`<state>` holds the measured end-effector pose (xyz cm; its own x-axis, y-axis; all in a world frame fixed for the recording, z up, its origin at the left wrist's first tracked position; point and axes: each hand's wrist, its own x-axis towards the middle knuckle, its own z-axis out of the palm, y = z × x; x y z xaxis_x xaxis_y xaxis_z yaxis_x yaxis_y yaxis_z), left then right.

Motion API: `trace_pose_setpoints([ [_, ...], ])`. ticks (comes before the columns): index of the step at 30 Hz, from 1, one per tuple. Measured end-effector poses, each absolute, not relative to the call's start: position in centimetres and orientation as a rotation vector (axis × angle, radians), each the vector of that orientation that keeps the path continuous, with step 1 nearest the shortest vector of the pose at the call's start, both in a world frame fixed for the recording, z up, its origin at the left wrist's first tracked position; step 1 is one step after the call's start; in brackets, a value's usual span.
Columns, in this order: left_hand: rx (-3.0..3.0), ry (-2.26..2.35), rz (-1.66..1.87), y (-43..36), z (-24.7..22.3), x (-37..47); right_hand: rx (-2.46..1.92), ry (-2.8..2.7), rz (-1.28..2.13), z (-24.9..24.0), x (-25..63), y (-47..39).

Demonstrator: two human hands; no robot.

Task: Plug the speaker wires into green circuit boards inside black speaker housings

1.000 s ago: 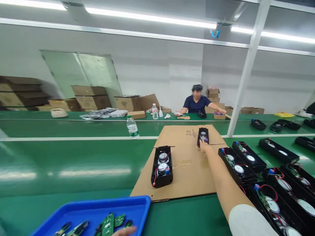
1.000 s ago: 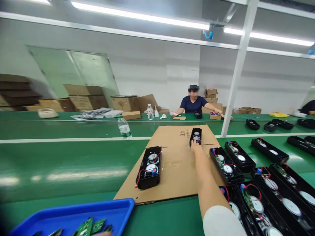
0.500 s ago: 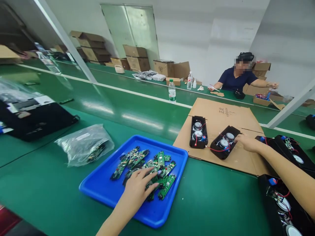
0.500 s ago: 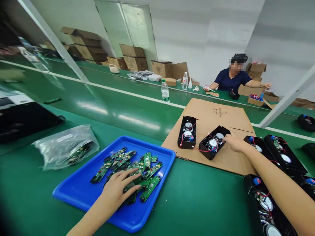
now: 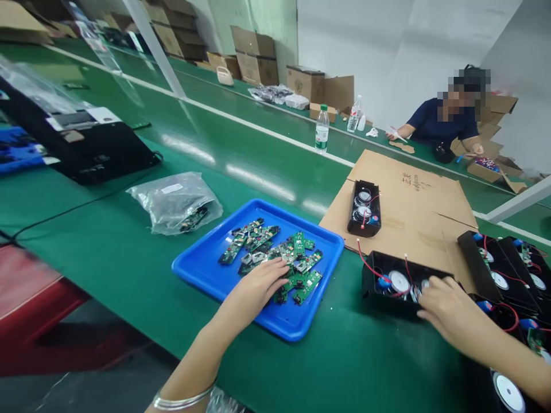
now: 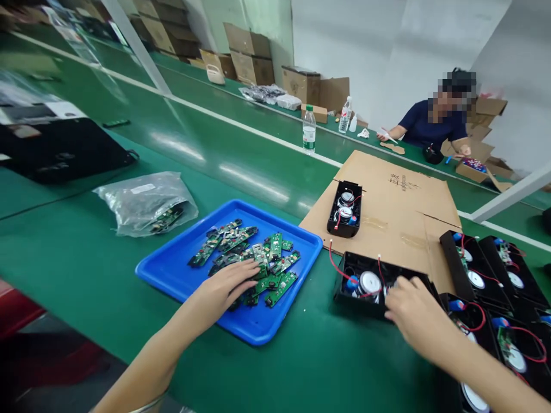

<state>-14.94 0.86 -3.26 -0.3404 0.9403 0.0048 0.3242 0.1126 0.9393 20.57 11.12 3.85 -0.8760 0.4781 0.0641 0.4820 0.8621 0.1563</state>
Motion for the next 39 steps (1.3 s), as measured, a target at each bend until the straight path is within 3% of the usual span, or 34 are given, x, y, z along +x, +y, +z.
trace_pose_setpoints([
  [8,1.048,1.99,1.507,-2.0,-1.8,-10.0,-0.962,-2.783,-0.056,-2.0,19.1,-0.8],
  [14,0.339,1.455,1.557,-2.1,-1.7,-7.9,-1.069,-2.854,-0.016,-2.1,18.6,-1.1],
  [20,0.123,1.141,1.57,-2.1,-2.5,-6.5,-1.048,-2.556,0.07,-0.3,11.2,0.1],
  [23,0.02,0.977,1.472,-2.4,-2.5,-6.5,-1.022,-2.39,0.352,-1.2,8.0,0.3],
  [31,0.363,0.965,1.301,-3.4,-3.3,-6.7,-0.959,-1.302,1.64,0.3,9.4,1.9],
  [36,0.467,1.08,1.276,-3.3,-3.3,-5.7,-0.971,-1.228,1.774,1.3,10.2,3.2],
  [39,0.364,0.983,1.311,-3.2,-2.8,-5.4,-1.139,-1.549,1.567,1.2,10.4,2.9],
])
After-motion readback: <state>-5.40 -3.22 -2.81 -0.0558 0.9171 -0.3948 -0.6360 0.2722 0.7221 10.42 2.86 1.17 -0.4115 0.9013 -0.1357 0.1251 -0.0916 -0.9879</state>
